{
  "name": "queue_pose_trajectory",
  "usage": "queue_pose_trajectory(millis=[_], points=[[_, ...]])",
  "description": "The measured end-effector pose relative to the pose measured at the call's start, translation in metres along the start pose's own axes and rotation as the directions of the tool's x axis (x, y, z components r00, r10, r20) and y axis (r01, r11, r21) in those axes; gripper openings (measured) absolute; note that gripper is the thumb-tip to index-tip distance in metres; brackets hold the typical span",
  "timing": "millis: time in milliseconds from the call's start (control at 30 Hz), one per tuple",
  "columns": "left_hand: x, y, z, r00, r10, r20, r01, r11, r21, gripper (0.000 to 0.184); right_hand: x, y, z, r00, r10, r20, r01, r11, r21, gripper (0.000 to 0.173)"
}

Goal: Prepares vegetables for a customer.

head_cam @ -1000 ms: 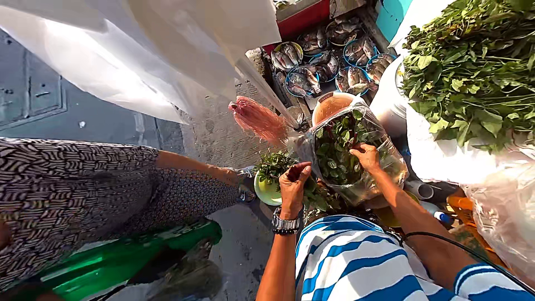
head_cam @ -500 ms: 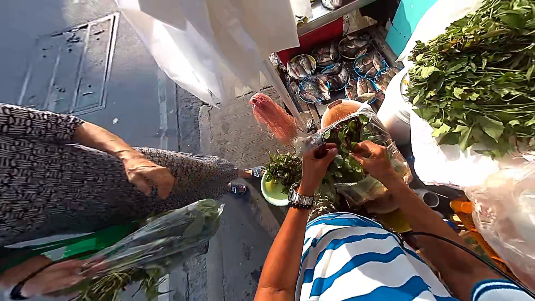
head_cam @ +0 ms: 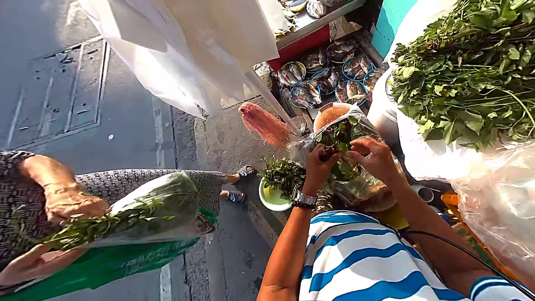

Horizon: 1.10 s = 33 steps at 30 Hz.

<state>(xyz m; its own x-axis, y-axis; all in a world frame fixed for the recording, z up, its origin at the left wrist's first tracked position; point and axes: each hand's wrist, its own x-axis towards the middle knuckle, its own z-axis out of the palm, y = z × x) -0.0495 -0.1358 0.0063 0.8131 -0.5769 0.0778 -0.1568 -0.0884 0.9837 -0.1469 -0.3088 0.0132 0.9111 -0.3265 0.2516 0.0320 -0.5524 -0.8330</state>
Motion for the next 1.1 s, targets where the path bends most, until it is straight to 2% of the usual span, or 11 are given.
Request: queue_pose_trajectory(millis=[167, 333, 400, 467, 533, 567, 633, 700, 733, 833, 1100], points=[[-0.002, -0.006, 0.009, 0.998, 0.027, 0.051, -0.028, 0.999, 0.021, 0.010, 0.023, 0.006, 0.006, 0.956, -0.291, 0.045, 0.287, 0.955, 0.079, 0.011], [-0.002, -0.008, 0.006, 0.992, 0.043, 0.121, -0.055, 0.993, 0.101, 0.008, 0.043, -0.012, -0.017, 0.841, -0.400, 0.364, 0.512, 0.805, -0.298, 0.009], [-0.003, -0.011, 0.006, 0.991, 0.012, 0.131, -0.032, 0.987, 0.154, 0.009, 0.047, -0.019, -0.023, 0.863, -0.422, 0.276, 0.504, 0.745, -0.437, 0.012], [-0.006, -0.018, 0.003, 0.992, -0.048, 0.116, 0.033, 0.991, 0.126, 0.009, 0.056, -0.016, -0.035, 0.914, -0.384, 0.135, 0.398, 0.775, -0.491, 0.011], [-0.011, -0.023, -0.002, 0.992, -0.103, 0.074, 0.100, 0.994, 0.041, 0.008, 0.061, -0.002, -0.038, 0.959, -0.256, 0.118, 0.282, 0.851, -0.444, 0.011], [-0.013, -0.024, -0.004, 0.991, -0.126, 0.045, 0.126, 0.992, -0.006, 0.007, 0.058, 0.006, -0.034, 0.971, -0.143, 0.190, 0.214, 0.875, -0.435, 0.014], [-0.012, -0.020, -0.008, 0.988, -0.153, -0.010, 0.152, 0.984, -0.096, 0.005, 0.051, 0.017, -0.021, 0.911, 0.077, 0.405, 0.101, 0.910, -0.401, 0.043], [-0.009, -0.015, -0.012, 0.987, -0.155, -0.044, 0.146, 0.976, -0.163, 0.005, 0.037, 0.023, 0.000, 0.862, 0.032, 0.506, 0.073, 0.980, -0.187, 0.060], [-0.010, -0.012, -0.015, 0.987, -0.155, -0.052, 0.142, 0.971, -0.190, 0.005, 0.029, 0.023, 0.011, 0.865, -0.031, 0.500, 0.054, 0.998, -0.031, 0.057], [-0.012, 0.001, -0.025, 0.986, -0.153, -0.059, 0.128, 0.943, -0.308, 0.008, 0.010, 0.016, 0.041, 0.948, -0.144, 0.285, 0.046, 0.945, 0.324, 0.024], [-0.026, 0.004, -0.054, 0.983, -0.034, -0.183, -0.061, 0.869, -0.491, 0.032, -0.002, -0.030, 0.057, 0.976, -0.192, 0.104, 0.125, 0.882, 0.454, 0.021]])
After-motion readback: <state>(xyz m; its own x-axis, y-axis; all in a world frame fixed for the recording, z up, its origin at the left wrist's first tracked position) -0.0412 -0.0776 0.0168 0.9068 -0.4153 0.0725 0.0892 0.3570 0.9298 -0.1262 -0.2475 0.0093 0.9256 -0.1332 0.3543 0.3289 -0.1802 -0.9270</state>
